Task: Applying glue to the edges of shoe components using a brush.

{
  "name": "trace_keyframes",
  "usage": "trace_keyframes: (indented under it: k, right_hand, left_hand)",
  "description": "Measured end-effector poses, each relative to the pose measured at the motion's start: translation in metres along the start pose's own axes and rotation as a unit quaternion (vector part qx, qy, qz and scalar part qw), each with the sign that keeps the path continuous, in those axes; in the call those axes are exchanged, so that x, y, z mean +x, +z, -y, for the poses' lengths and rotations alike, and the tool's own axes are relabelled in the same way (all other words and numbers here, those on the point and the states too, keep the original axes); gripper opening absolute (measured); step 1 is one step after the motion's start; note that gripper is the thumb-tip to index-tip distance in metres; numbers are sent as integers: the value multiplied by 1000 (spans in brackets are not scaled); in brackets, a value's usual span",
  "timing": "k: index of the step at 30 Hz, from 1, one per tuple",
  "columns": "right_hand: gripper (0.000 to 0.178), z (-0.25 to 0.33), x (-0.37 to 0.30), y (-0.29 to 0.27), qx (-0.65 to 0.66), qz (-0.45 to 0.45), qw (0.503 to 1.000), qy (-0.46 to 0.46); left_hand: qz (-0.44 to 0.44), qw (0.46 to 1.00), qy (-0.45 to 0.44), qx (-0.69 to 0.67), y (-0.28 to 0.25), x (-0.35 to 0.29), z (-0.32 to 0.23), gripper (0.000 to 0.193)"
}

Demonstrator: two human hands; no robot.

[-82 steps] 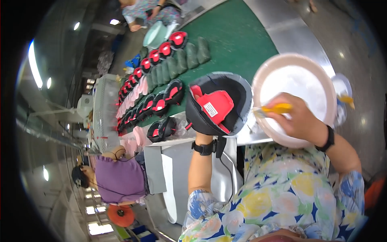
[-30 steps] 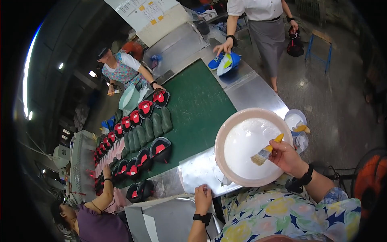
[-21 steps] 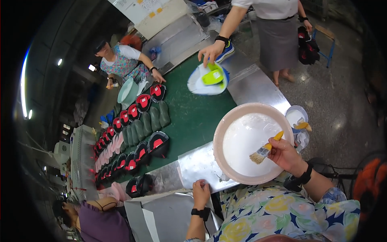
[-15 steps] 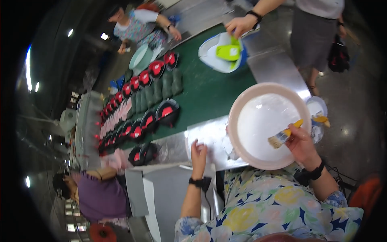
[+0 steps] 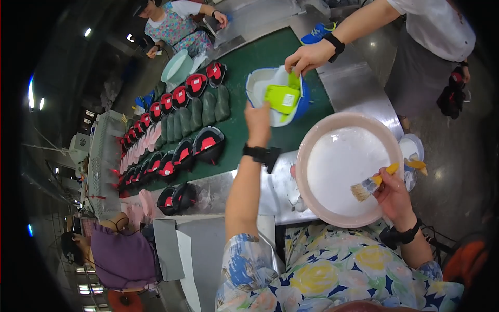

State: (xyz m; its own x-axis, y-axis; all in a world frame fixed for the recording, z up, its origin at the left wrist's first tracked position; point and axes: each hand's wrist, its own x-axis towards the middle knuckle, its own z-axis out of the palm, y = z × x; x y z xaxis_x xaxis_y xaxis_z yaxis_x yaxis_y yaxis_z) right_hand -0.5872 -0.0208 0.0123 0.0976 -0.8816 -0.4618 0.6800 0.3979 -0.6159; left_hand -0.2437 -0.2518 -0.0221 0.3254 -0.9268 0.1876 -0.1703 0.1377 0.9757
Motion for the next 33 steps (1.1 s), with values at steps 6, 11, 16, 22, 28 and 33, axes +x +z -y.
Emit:
trace_keyframes:
  k: [6, 11, 16, 22, 28, 33]
  right_hand:
    - [20, 3, 20, -6, -100, 17, 994, -32]
    - [23, 3, 23, 28, -330, 132, 930, -92]
    - [18, 13, 6, 23, -481, 140, 846, -182]
    - [18, 6, 23, 21, -545, 124, 785, -266]
    - [20, -15, 36, 57, -578, 218, 748, -243]
    - [19, -7, 36, 44, -738, 300, 577, -179]
  left_hand:
    - [49, 709, 183, 679, -111, -57, -72, 34]
    - [288, 757, 33, 585, -134, -101, -14, 57]
    - [251, 866, 187, 390, -184, -94, -27, 62]
    - [359, 750, 284, 477, -144, -132, -15, 70]
    - [515, 654, 249, 495, -124, -137, 0, 46]
    - [248, 916, 37, 312, -178, -126, -18, 41]
